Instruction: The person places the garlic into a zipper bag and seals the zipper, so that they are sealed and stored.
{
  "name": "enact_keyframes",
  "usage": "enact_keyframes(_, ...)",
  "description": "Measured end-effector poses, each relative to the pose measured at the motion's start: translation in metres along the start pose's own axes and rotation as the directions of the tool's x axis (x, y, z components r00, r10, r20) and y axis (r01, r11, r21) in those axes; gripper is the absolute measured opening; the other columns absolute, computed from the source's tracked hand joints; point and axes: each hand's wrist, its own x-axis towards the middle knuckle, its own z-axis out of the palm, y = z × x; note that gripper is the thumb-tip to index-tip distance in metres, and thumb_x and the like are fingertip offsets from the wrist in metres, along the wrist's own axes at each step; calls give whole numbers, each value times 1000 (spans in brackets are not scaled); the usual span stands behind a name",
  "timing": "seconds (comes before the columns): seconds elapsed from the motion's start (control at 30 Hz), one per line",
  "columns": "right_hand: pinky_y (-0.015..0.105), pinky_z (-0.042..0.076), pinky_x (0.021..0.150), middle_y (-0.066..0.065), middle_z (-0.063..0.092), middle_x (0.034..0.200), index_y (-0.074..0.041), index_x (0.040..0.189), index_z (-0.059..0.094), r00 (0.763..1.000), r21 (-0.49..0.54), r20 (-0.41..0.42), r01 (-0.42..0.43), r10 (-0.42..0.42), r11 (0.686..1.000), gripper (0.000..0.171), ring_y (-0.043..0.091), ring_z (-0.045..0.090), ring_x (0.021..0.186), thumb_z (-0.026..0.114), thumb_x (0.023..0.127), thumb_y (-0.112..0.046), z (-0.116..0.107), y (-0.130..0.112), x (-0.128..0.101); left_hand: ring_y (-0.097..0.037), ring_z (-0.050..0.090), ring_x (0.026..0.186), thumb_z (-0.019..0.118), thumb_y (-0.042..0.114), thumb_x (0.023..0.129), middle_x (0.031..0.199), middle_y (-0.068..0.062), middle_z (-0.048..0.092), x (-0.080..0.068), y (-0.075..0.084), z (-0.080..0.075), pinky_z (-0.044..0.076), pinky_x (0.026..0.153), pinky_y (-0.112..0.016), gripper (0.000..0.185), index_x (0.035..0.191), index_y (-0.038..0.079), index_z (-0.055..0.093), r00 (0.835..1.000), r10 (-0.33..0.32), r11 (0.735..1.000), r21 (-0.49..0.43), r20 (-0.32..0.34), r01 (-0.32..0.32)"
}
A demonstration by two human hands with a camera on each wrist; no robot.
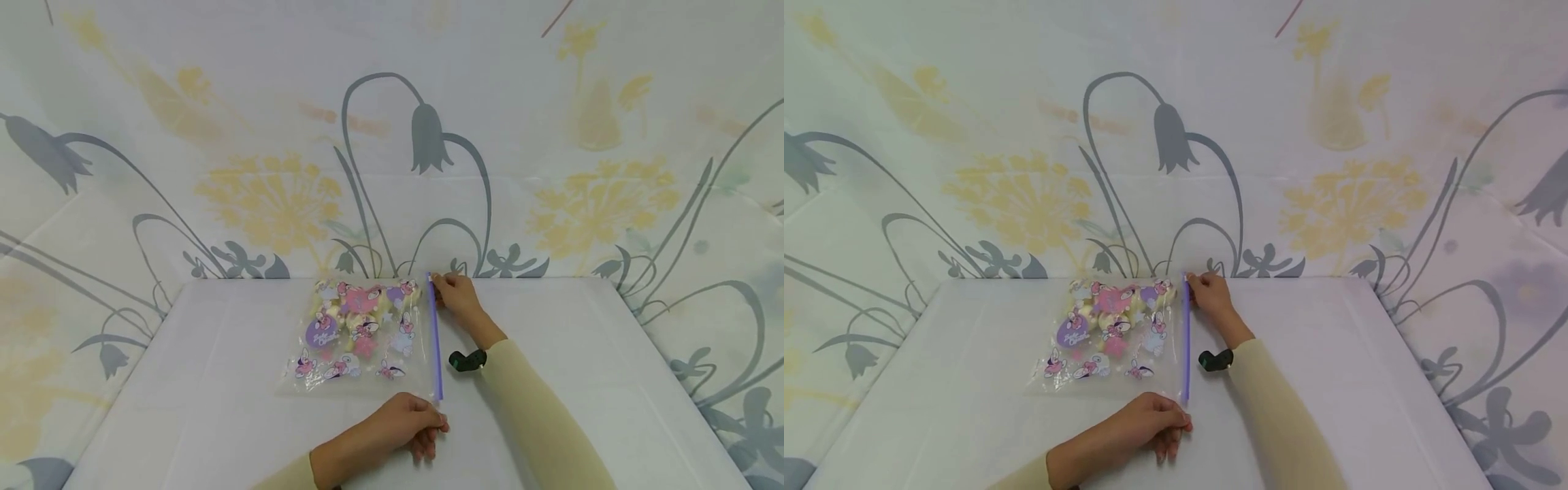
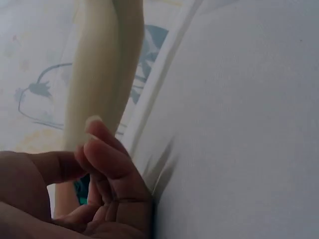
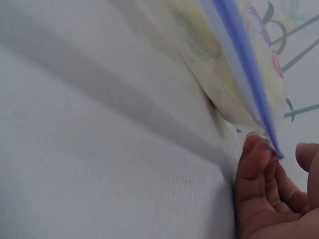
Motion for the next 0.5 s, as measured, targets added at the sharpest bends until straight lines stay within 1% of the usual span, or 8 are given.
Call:
enact_keyframes(0.1,27,60,73,14,68,99,6,109,68,998,12,45,40,-41,999,35,18,68,82,58,111,-28,-7,3,-6,-8,62,58,63,14,105,70,-2,66,-7,2,-6,48,52,-19,24,98,-6,74,994,3,996,90,107,-12)
enact_keyframes(0.2,31,63,78,20,72,103,8,116,67,991,-23,96,98,-96,995,35,21,74,85,59,109,-24,-20,6,-17,-7,64,64,62,15,106,75,-1,69,-16,3,-16,51,57,-18,19,101,1,75,979,56,976,197,194,-95)
enact_keyframes(0.27,33,63,79,23,73,107,10,122,66,985,-63,115,135,-127,989,37,25,75,89,60,109,-24,-30,8,-25,-7,66,70,64,18,106,81,-2,73,-24,6,-26,53,62,-19,17,103,6,75,967,100,951,263,233,-161)
enact_keyframes(0.3,33,63,81,24,73,109,10,125,65,983,-101,118,156,-144,983,38,26,76,92,59,109,-24,-36,9,-30,-8,68,74,64,19,106,85,-3,74,-28,8,-33,54,65,-19,16,104,8,75,963,118,938,290,244,-189)
enact_keyframes(0.37,36,62,83,22,74,112,7,128,66,981,-187,103,184,-167,965,39,29,75,98,60,109,-26,-49,10,-40,-8,69,79,63,21,107,92,-4,75,-36,16,-48,55,69,-21,15,105,11,75,955,157,905,352,251,-241)
enact_keyframes(0.4,38,61,86,21,74,114,6,129,66,978,-240,93,203,-186,949,39,30,74,101,60,109,-27,-55,10,-45,-8,70,82,63,22,108,94,-5,76,-40,20,-57,55,71,-21,15,106,13,75,953,177,882,389,247,-264)
enact_keyframes(0.43,40,61,88,20,74,116,4,129,67,974,-285,84,225,-210,932,39,32,74,104,60,109,-28,-61,10,-50,-9,70,83,62,22,108,97,-5,76,-44,24,-67,55,72,-22,16,108,13,74,950,199,856,428,241,-288)
enact_keyframes(0.5,46,59,92,19,74,118,3,129,67,961,-370,64,275,-271,887,37,35,72,109,60,109,-27,-74,11,-59,-9,69,85,61,24,109,98,-2,76,-52,33,-87,55,74,-23,15,109,15,74,952,232,800,518,199,-304)
